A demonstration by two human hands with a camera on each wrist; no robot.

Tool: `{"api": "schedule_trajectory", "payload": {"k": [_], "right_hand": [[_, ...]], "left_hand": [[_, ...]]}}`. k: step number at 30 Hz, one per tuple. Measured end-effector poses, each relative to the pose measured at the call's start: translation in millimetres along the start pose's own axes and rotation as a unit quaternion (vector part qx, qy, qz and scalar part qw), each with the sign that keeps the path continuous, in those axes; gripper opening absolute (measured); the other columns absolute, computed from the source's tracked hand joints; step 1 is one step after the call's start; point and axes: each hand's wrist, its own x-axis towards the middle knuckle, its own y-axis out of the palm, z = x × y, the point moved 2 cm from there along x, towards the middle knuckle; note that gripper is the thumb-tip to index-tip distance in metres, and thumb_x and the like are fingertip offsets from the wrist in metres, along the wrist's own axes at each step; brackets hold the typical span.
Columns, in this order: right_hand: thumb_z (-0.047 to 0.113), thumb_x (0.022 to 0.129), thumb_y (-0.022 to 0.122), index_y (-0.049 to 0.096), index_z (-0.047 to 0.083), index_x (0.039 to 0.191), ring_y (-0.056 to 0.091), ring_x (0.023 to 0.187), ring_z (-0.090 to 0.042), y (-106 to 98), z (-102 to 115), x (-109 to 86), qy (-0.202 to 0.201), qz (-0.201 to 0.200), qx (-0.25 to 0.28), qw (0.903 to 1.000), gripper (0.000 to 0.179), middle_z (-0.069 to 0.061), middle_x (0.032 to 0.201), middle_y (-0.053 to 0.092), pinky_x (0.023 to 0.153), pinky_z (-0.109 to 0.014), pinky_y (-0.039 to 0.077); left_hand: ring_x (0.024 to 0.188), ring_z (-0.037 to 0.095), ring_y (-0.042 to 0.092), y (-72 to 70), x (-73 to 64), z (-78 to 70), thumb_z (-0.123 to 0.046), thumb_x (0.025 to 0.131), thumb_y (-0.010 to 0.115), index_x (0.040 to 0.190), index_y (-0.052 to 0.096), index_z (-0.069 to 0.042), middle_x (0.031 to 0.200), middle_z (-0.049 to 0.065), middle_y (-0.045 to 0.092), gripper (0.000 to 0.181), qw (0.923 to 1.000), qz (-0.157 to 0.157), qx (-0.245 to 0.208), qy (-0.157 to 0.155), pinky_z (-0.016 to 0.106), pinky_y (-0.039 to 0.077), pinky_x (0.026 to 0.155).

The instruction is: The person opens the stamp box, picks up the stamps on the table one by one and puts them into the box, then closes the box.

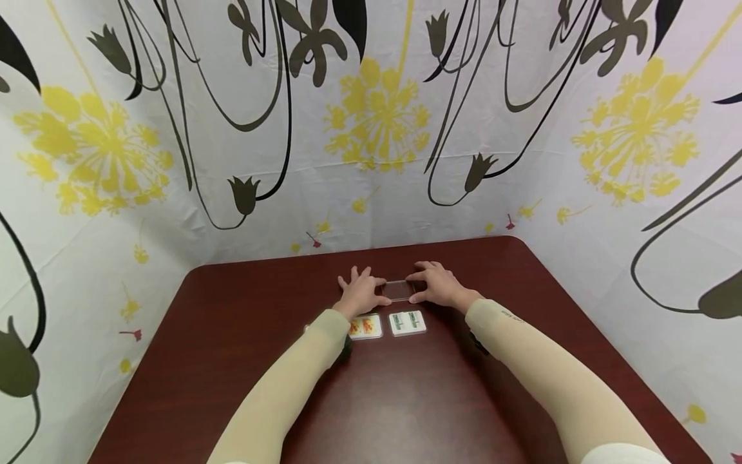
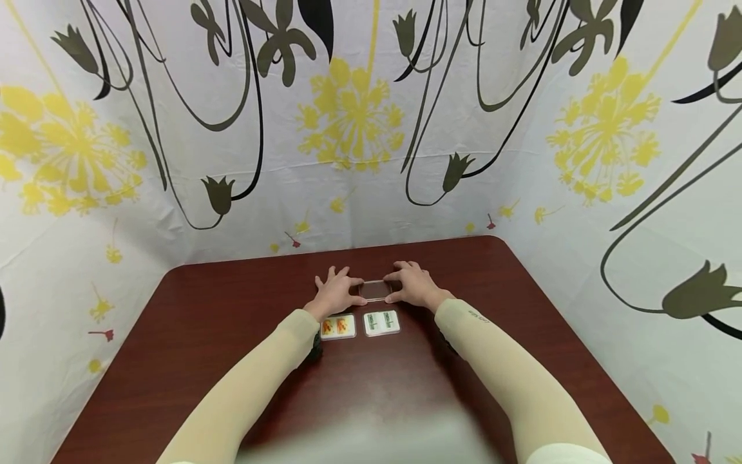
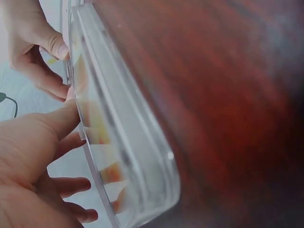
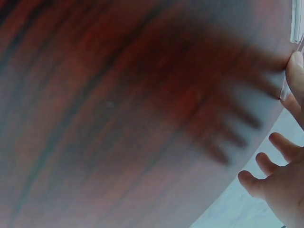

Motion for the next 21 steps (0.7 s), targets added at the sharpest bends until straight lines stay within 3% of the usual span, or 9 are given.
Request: {"api": "schedule_trajectory", "payload": {"k": [8, 21], "right_hand": [[0.055, 0.074, 0.065, 0.055, 0.028, 0.126, 0.021, 0.13, -0.034, 2.7, 1.2, -3.7, -0.013, -0.011, -0.005, 0.9998, 0.059, -0.011, 0.143, 0.03, 0.092, -0.06, 0.028], [0.054, 0.077, 0.062, 0.054, 0.026, 0.127, 0.019, 0.131, -0.034, -1.0, 6.9, -1.3, -0.031, 0.008, -0.054, 0.998, 0.057, -0.009, 0.145, 0.026, 0.093, -0.059, 0.026]], "left_hand": [[0.132, 0.044, 0.005, 3.8, -1.9, -0.4, -0.051, 0.077, 0.064, 0.129, 0.054, -0.028, 0.146, 0.012, 0.024, 0.057, 0.9999, -0.011, 0.003, 0.01, 0.071, 0.004, 0.093], [0.133, 0.044, 0.005, 2.5, -2.9, -3.2, -0.048, 0.08, 0.062, 0.129, 0.053, -0.026, 0.146, 0.012, 0.025, 0.054, 0.9999, -0.009, 0.002, 0.012, 0.071, 0.005, 0.092]]}}
